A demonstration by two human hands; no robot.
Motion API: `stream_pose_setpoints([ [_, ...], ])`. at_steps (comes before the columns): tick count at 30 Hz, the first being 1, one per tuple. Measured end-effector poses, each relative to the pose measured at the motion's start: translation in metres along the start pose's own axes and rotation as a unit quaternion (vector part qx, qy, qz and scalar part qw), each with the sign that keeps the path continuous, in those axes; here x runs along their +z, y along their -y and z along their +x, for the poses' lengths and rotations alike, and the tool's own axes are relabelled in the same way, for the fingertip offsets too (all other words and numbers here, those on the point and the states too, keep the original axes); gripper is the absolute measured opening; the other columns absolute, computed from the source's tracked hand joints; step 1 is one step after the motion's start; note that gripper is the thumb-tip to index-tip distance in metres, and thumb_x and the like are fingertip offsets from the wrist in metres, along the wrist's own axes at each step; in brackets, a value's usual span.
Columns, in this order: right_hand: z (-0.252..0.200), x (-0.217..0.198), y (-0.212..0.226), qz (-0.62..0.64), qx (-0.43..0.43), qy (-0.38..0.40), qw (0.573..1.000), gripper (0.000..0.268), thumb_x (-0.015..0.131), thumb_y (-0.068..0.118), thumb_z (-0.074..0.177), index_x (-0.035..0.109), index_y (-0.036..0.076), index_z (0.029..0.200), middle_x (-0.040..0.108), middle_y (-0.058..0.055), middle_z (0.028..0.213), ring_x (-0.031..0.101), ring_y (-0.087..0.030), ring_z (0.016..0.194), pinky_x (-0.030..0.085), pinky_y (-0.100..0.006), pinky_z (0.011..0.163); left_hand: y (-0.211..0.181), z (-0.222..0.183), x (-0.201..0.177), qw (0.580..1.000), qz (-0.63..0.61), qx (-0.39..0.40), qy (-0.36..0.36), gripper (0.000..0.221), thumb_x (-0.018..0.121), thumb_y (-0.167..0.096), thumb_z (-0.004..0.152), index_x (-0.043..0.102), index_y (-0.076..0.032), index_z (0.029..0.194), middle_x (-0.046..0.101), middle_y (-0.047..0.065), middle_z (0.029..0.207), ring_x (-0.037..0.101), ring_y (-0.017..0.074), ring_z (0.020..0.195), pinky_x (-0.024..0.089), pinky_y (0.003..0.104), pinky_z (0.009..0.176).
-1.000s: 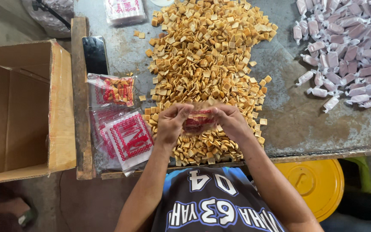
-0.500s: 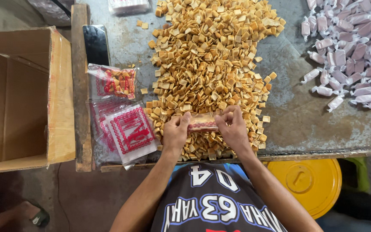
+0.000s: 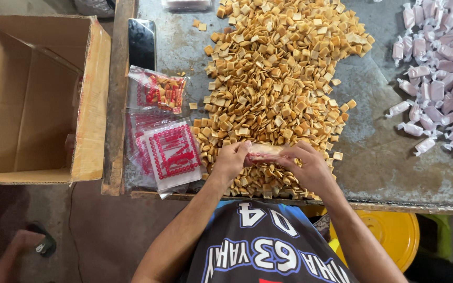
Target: The person scoops small square crackers from a large pile on a table into small clear plastic bags, then folds and places the filled bags on the table. The process is repeated continuously throughout the clip.
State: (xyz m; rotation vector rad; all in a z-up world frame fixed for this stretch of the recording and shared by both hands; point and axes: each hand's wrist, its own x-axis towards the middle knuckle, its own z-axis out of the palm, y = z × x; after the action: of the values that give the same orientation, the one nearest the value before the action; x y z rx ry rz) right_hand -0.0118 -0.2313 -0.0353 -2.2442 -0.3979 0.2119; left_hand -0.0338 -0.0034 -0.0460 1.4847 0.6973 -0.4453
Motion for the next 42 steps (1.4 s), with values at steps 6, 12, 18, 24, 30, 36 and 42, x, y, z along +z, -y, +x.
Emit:
stream_pose_setpoints([
  [6, 0.023, -0.005, -0.003, -0.081, -0.111, -0.036, 0.99, 0.009, 0.079, 0.029, 0.089, 0.079, 0.022, 0.094, 0.066, -0.005, 0.121, 0.061, -0.031, 0.115, 0.042, -0.049, 0.109, -0.002, 0.024, -0.03, 0.987, 0.152, 0.018, 0.054, 0.013, 0.08, -0.038, 0.083, 0.073, -0.031, 0.092, 0.073, -0.012, 0.076, 0.071, 0.0038, 0.081, 0.054, 0.021, 0.075],
  [12, 0.057, -0.013, 0.059, -0.155, -0.175, 0.087, 0.968, 0.014, 0.075, 0.02, 0.089, 0.077, 0.021, 0.102, 0.075, -0.002, 0.103, 0.067, -0.026, 0.112, 0.027, -0.064, 0.118, -0.053, -0.011, -0.043, 0.822, 0.291, 0.477, 0.114, 0.06, 0.053, -0.058, 0.099, 0.057, -0.013, 0.139, 0.057, 0.018, 0.134, 0.051, 0.0386, 0.129, 0.047, 0.059, 0.106],
  [18, 0.098, -0.005, 0.09, -0.162, -0.18, 0.127, 0.962, 0.009, 0.068, 0.014, 0.094, 0.074, 0.013, 0.1, 0.077, -0.009, 0.087, 0.075, -0.028, 0.096, 0.042, -0.061, 0.112, -0.029, 0.025, -0.063, 0.896, 0.225, 0.377, 0.068, 0.01, 0.067, -0.013, 0.089, 0.075, -0.019, 0.088, 0.072, 0.006, 0.08, 0.072, 0.0299, 0.082, 0.058, 0.042, 0.075],
  [24, 0.115, 0.019, 0.087, -0.048, -0.129, -0.068, 0.988, 0.016, 0.071, 0.02, 0.099, 0.076, 0.022, 0.114, 0.073, 0.001, 0.091, 0.071, -0.022, 0.091, 0.057, -0.04, 0.087, -0.067, 0.114, -0.12, 0.831, 0.379, 0.362, -0.187, 0.019, 0.067, -0.04, 0.09, 0.074, -0.027, 0.079, 0.068, 0.006, 0.074, 0.07, 0.0333, 0.08, 0.06, 0.049, 0.078],
  [30, 0.074, 0.048, 0.094, -0.069, 0.102, 0.136, 0.983, 0.031, 0.056, 0.029, 0.101, 0.069, 0.011, 0.122, 0.068, -0.014, 0.128, 0.064, -0.025, 0.119, 0.051, -0.048, 0.103, -0.126, 0.242, -0.183, 0.885, 0.316, 0.18, -0.292, 0.031, 0.053, -0.039, 0.098, 0.078, -0.022, 0.089, 0.074, 0.017, 0.093, 0.054, 0.0422, 0.103, 0.039, 0.057, 0.083],
  [36, 0.042, 0.063, 0.079, -0.071, 0.198, 0.19, 0.959, 0.035, 0.054, 0.038, 0.099, 0.069, 0.018, 0.122, 0.069, -0.007, 0.13, 0.064, -0.022, 0.12, 0.053, -0.046, 0.101, -0.099, 0.282, -0.182, 0.717, 0.478, 0.259, -0.436, 0.019, 0.066, -0.018, 0.089, 0.076, -0.01, 0.074, 0.057, 0.013, 0.098, 0.055, 0.0373, 0.097, 0.044, 0.05, 0.079],
  [42, 0.031, 0.087, 0.061, -0.021, 0.083, 0.101, 0.991, 0.022, 0.071, 0.034, 0.094, 0.077, 0.019, 0.109, 0.076, -0.009, 0.094, 0.074, -0.033, 0.093, 0.058, -0.046, 0.085, -0.073, 0.198, -0.197, 0.73, 0.263, 0.476, -0.414, 0.022, 0.079, -0.014, 0.086, 0.061, -0.013, 0.099, 0.051, 0.006, 0.101, 0.063, 0.0359, 0.096, 0.052, 0.044, 0.083],
])
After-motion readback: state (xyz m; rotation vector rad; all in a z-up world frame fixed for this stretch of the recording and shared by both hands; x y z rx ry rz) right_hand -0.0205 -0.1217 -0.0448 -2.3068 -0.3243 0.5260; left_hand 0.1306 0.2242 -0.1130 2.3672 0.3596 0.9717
